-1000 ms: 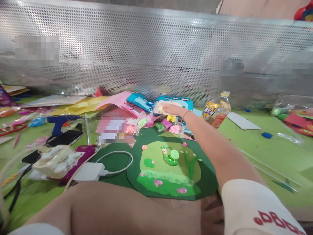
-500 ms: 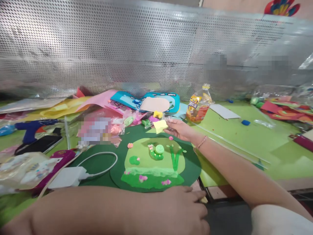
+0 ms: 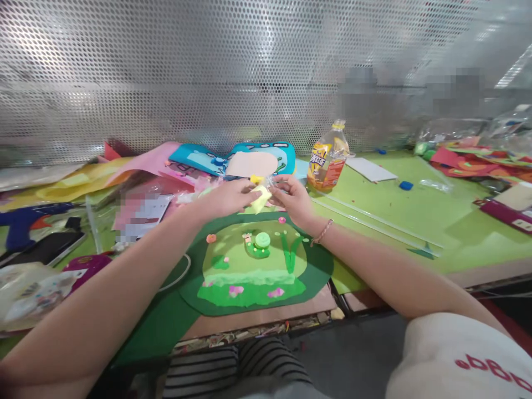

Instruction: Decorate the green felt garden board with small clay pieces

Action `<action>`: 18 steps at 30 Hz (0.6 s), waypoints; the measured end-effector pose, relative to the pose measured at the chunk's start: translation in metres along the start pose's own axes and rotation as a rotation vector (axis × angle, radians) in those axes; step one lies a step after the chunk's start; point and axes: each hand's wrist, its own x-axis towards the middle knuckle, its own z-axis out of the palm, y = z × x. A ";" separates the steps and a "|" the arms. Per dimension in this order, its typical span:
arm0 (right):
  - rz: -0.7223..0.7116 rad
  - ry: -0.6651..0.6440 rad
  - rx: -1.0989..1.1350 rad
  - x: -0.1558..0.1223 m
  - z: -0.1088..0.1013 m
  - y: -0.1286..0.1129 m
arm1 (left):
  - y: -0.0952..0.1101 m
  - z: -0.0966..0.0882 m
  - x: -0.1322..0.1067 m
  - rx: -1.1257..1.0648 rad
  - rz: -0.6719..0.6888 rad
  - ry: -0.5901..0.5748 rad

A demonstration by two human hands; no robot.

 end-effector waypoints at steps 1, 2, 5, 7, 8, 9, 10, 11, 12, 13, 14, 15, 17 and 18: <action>-0.015 -0.006 -0.032 -0.001 0.000 0.000 | -0.004 0.005 0.003 -0.033 0.007 -0.036; -0.032 -0.008 -0.064 -0.001 0.000 0.001 | -0.006 0.008 0.004 -0.056 0.019 -0.057; -0.093 0.006 -0.147 -0.002 -0.001 0.001 | -0.009 0.013 0.007 -0.096 0.036 -0.055; -0.141 0.013 -0.178 -0.003 -0.002 0.000 | -0.010 0.011 0.007 -0.092 0.036 -0.022; -0.164 0.010 -0.189 -0.003 -0.002 -0.001 | -0.010 0.010 0.007 -0.085 0.034 -0.004; -0.183 0.004 -0.197 -0.004 -0.002 -0.002 | -0.011 0.009 0.007 -0.076 0.031 0.013; -0.200 -0.002 -0.206 -0.004 -0.001 -0.003 | -0.011 0.008 0.007 -0.066 0.028 0.028; -0.216 -0.006 -0.216 -0.005 0.000 -0.004 | -0.011 0.006 0.007 -0.053 0.024 0.041; -0.230 -0.008 -0.224 -0.005 0.000 -0.005 | -0.011 0.006 0.006 -0.039 0.022 0.052; -0.242 -0.008 -0.229 -0.006 0.001 -0.006 | -0.010 0.005 0.005 -0.023 0.023 0.060; -0.253 -0.008 -0.232 -0.007 0.002 -0.007 | -0.010 0.004 0.005 -0.008 0.026 0.065; -0.262 -0.007 -0.236 -0.007 0.002 -0.008 | -0.009 0.004 0.004 0.007 0.031 0.067; -0.260 -0.012 -0.236 -0.008 0.003 -0.009 | -0.008 0.003 0.003 0.043 0.039 0.071; -0.240 -0.021 -0.232 -0.008 0.003 -0.009 | -0.007 0.002 0.003 0.066 0.040 0.076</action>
